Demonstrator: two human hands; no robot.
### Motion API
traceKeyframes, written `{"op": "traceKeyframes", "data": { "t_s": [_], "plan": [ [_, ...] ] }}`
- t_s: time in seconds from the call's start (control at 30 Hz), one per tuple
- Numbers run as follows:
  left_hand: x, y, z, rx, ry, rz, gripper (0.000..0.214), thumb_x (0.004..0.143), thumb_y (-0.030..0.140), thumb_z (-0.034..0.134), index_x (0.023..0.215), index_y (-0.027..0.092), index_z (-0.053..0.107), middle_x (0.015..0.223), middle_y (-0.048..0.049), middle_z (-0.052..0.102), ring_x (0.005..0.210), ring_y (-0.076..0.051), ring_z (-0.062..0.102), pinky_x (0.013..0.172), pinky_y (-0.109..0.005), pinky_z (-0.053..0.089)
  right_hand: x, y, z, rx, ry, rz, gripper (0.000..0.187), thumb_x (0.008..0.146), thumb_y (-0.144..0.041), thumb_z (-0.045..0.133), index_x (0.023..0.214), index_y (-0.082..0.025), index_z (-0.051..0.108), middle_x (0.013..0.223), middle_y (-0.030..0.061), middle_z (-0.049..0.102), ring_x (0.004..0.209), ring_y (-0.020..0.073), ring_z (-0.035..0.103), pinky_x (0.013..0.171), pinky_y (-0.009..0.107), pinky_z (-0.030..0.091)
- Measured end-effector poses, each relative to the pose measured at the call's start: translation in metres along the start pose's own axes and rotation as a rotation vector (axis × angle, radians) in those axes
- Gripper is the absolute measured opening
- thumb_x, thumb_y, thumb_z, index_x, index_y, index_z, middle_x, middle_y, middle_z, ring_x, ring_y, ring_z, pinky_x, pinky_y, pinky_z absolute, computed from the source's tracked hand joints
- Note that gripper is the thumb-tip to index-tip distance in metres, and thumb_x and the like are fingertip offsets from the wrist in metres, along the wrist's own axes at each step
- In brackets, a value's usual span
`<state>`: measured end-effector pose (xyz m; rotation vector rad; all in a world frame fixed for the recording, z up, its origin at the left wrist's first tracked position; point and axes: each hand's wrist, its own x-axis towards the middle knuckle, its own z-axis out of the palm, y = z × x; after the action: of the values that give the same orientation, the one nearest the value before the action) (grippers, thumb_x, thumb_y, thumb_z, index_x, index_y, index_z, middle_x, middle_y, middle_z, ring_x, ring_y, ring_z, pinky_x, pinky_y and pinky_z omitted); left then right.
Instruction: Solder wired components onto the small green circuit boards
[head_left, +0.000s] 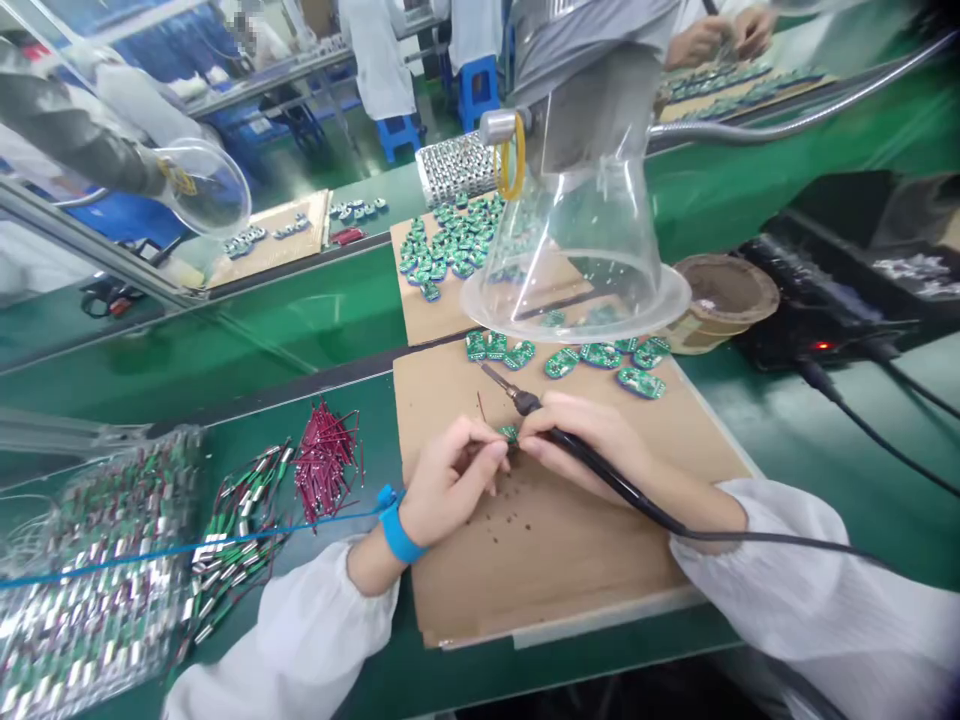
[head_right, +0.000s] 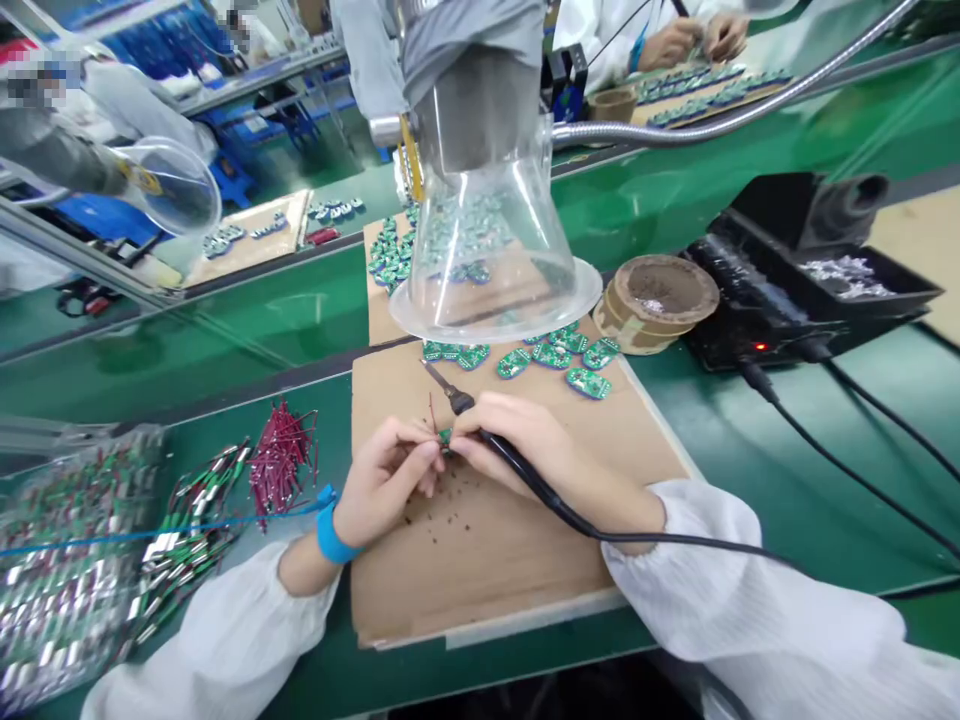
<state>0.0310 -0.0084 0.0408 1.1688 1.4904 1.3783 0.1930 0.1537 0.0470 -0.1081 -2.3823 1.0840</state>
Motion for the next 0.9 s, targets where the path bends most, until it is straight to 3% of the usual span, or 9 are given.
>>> {"op": "traceKeyframes", "data": {
  "t_s": [0.17,0.33,0.7,0.9],
  "plan": [
    [0.001,0.006,0.001,0.270,-0.030,0.030,0.013,0.104,0.032,0.054,0.104,0.019,0.058,0.083,-0.0007,0.065,0.073,-0.012,0.063,0.070,-0.024,0.051,0.001,-0.004,0.000,-0.077,0.038,-0.024,0.007,0.102,-0.025,0.060,0.097,-0.022,0.064,0.082,0.0010,0.060,0.074,0.0146,0.058,0.069,0.026,0.046],
    [0.000,0.007,0.004,0.428,-0.005,0.046,0.011,0.102,0.030,0.057,0.107,0.021,0.058,0.088,-0.0004,0.066,0.074,-0.012,0.063,0.063,-0.021,0.048,-0.001,-0.003,0.003,-0.160,0.043,-0.014,0.009,0.102,-0.027,0.060,0.096,-0.022,0.065,0.080,0.0005,0.058,0.070,0.0141,0.056,0.064,0.025,0.043],
    [0.003,0.007,-0.001,0.245,-0.024,-0.007,0.021,0.103,0.038,0.056,0.102,0.018,0.061,0.077,-0.0006,0.065,0.069,-0.013,0.062,0.067,-0.024,0.048,-0.002,0.000,0.005,-0.137,0.069,-0.024,0.012,0.103,-0.029,0.061,0.095,-0.022,0.066,0.080,-0.0001,0.058,0.071,0.0130,0.056,0.065,0.024,0.042],
    [0.004,0.011,-0.002,0.299,0.004,-0.031,0.023,0.102,0.040,0.056,0.098,0.017,0.061,0.074,0.0008,0.059,0.066,-0.012,0.056,0.062,-0.023,0.044,-0.001,0.001,0.006,-0.105,0.073,-0.026,0.014,0.102,-0.032,0.062,0.094,-0.021,0.067,0.081,0.0011,0.062,0.073,0.0141,0.060,0.067,0.026,0.046]
  ]
}}
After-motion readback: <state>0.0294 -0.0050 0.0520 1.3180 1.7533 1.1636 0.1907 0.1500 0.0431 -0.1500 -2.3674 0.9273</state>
